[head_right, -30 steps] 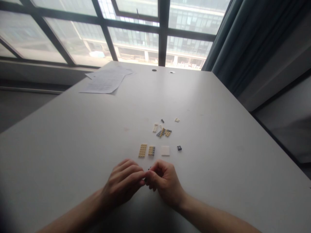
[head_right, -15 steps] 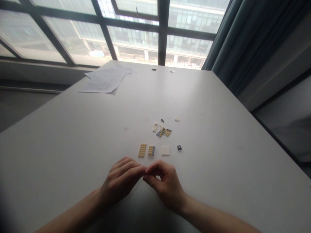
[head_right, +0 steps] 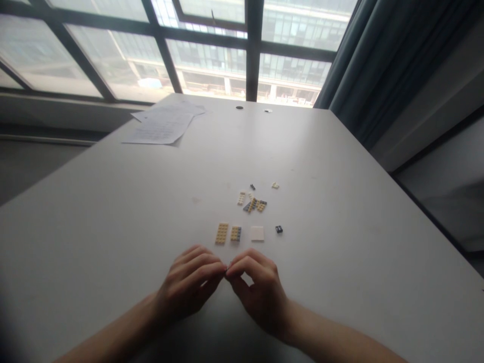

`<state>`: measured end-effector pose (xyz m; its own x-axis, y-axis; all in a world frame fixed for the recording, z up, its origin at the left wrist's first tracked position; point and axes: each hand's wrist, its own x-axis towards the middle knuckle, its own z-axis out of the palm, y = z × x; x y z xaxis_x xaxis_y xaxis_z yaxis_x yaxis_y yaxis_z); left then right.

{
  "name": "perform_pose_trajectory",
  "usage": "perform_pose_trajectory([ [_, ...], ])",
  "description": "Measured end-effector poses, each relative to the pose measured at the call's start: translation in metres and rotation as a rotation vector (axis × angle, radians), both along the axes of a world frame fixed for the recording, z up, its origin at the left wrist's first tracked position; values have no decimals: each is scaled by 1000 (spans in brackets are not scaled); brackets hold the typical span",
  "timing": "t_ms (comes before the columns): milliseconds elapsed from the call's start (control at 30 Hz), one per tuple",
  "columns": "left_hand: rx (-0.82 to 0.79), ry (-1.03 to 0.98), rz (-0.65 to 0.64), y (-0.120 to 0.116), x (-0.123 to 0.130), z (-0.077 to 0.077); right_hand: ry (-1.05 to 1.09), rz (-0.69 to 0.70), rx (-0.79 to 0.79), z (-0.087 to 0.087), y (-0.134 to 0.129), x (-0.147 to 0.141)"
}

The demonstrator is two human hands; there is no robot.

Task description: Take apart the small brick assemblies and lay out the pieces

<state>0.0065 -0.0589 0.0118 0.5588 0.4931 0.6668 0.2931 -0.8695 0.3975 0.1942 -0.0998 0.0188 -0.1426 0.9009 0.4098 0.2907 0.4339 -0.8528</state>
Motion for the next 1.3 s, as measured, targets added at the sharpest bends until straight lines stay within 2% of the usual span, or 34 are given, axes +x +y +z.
perform_pose_trajectory([
  [233,8,7,-5,0,0,0,13,80,-71,6,4,2],
  [567,43,21,0,1,-2,1,11,68,-239,0,6,4],
  [700,24,55,25,1,-1,-1,-78,66,-148,1,8,8],
  [967,-35,194,146,5,0,-5,-315,81,157,-9,16,20],
  [1133,-58,285,124,6,1,-6,-457,95,184,-15,18,19],
  [1300,-70,327,131,7,1,-7,-514,95,118,-19,17,17],
])
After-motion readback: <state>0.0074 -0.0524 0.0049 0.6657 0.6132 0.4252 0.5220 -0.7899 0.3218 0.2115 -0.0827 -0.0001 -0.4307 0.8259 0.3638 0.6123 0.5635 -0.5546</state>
